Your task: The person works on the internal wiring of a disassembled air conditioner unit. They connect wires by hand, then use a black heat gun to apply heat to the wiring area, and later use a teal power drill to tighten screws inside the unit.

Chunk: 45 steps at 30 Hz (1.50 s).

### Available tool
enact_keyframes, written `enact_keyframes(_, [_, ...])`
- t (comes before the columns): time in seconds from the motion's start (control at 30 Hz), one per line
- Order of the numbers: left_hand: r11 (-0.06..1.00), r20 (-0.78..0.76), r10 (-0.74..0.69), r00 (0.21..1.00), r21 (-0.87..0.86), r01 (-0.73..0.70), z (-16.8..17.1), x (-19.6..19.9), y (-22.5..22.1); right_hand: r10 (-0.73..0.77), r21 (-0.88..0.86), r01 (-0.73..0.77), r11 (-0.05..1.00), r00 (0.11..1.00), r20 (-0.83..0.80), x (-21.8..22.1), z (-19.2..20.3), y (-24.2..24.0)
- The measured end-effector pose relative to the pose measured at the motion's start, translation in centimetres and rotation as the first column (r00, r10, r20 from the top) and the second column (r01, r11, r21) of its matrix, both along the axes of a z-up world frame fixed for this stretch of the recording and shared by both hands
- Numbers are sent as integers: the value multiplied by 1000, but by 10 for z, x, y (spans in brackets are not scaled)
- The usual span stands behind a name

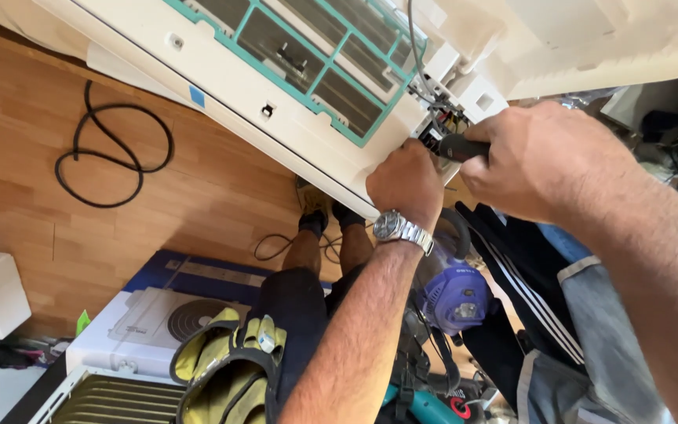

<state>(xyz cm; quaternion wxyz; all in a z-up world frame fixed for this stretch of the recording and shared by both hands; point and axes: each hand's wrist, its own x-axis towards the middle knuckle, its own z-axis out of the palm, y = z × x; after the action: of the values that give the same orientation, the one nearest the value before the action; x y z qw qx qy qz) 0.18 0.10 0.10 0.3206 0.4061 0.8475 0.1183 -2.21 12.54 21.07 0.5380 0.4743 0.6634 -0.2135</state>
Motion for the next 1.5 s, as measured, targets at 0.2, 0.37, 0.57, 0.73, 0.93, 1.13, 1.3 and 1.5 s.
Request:
enact_keyframes(0.2, [985, -12, -32, 999, -169, 29, 9, 6, 11, -28, -5, 28, 1000, 1000, 7, -6, 3, -1])
enact_keyframes(0.37, [999, -44, 34, 998, -35, -35, -4, 11, 2, -17, 12, 17, 1000, 1000, -5, 1, -3, 1])
enact_keyframes(0.57, [995, -125, 84, 989, 65, -76, -15, 17, -2, 9, -49, -5, 999, 997, 82, 0, -1, -5])
enact_keyframes(0.73, [995, -94, 91, 991, 42, -87, -14, 16, -1, 173, -11, -172, 985, 984, 32, 0, -4, -17])
enact_keyframes(0.93, [990, 63, 53, 997, -130, -44, -9, 8, 6, 349, -20, -349, 937, 937, -11, -10, -13, -28])
enact_keyframes(1.13, [982, -208, 175, 962, 105, -156, -18, 22, 1, 434, 248, -382, 890, 877, -206, 16, -50, -38])
enact_keyframes(1.3, [977, -242, 200, 949, 123, -175, -9, 14, 6, 353, 247, -298, 922, 910, -220, 10, -41, -27])
enact_keyframes(1.5, [989, 113, 93, 989, -122, -79, -9, 5, 8, 258, 72, -253, 965, 964, -70, 5, -32, -15])
